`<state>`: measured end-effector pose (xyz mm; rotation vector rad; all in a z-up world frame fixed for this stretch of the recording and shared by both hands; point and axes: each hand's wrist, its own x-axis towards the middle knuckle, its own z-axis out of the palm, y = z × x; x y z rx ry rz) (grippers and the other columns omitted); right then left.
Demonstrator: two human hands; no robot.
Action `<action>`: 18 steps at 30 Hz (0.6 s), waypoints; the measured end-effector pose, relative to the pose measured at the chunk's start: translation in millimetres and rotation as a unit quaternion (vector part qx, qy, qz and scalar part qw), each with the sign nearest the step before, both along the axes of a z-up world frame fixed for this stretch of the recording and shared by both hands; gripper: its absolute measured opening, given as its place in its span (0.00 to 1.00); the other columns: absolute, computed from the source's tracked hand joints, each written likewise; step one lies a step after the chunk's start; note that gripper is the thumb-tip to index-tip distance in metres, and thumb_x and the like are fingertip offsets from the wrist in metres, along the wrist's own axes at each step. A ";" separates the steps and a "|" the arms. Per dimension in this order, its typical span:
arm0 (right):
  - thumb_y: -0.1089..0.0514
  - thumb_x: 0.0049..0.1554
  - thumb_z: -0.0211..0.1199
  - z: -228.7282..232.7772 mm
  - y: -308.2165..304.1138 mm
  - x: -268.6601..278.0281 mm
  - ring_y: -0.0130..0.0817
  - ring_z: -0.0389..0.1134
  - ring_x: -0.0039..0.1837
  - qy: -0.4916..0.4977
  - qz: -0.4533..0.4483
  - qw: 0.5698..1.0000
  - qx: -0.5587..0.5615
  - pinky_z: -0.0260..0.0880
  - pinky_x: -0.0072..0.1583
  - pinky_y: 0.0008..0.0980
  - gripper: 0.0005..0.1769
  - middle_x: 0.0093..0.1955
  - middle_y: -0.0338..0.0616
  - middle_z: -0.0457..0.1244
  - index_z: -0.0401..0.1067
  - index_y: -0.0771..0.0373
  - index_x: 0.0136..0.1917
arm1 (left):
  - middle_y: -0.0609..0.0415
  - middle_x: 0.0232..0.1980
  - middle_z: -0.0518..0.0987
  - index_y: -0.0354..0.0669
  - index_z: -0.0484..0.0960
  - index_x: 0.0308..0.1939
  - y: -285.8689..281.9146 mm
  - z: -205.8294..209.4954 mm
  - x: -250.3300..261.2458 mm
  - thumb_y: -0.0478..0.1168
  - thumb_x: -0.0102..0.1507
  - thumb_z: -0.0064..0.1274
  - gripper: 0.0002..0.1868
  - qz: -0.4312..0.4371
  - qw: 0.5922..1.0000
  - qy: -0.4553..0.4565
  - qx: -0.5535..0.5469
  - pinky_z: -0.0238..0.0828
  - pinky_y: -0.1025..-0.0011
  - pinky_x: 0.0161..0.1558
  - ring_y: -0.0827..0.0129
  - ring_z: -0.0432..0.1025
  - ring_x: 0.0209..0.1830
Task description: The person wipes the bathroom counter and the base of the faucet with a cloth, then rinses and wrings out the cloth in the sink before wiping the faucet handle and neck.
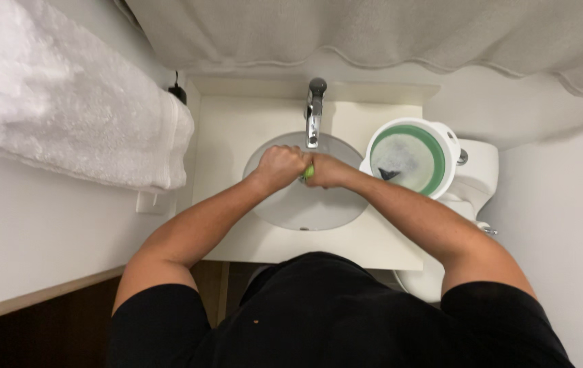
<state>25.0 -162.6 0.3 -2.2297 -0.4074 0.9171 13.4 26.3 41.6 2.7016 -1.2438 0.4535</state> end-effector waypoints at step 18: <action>0.62 0.46 0.68 7.2 9.5 -9.6 0.52 0.72 0.37 -0.348 0.030 0.933 -0.087 0.71 0.39 0.50 0.29 0.36 0.50 0.70 0.69 0.56 0.62 | 0.46 0.34 0.83 0.42 0.81 0.34 -12.5 -74.9 -6.3 0.36 0.53 0.62 0.07 0.198 0.886 0.345 -0.237 0.75 0.56 0.40 0.48 0.78 0.36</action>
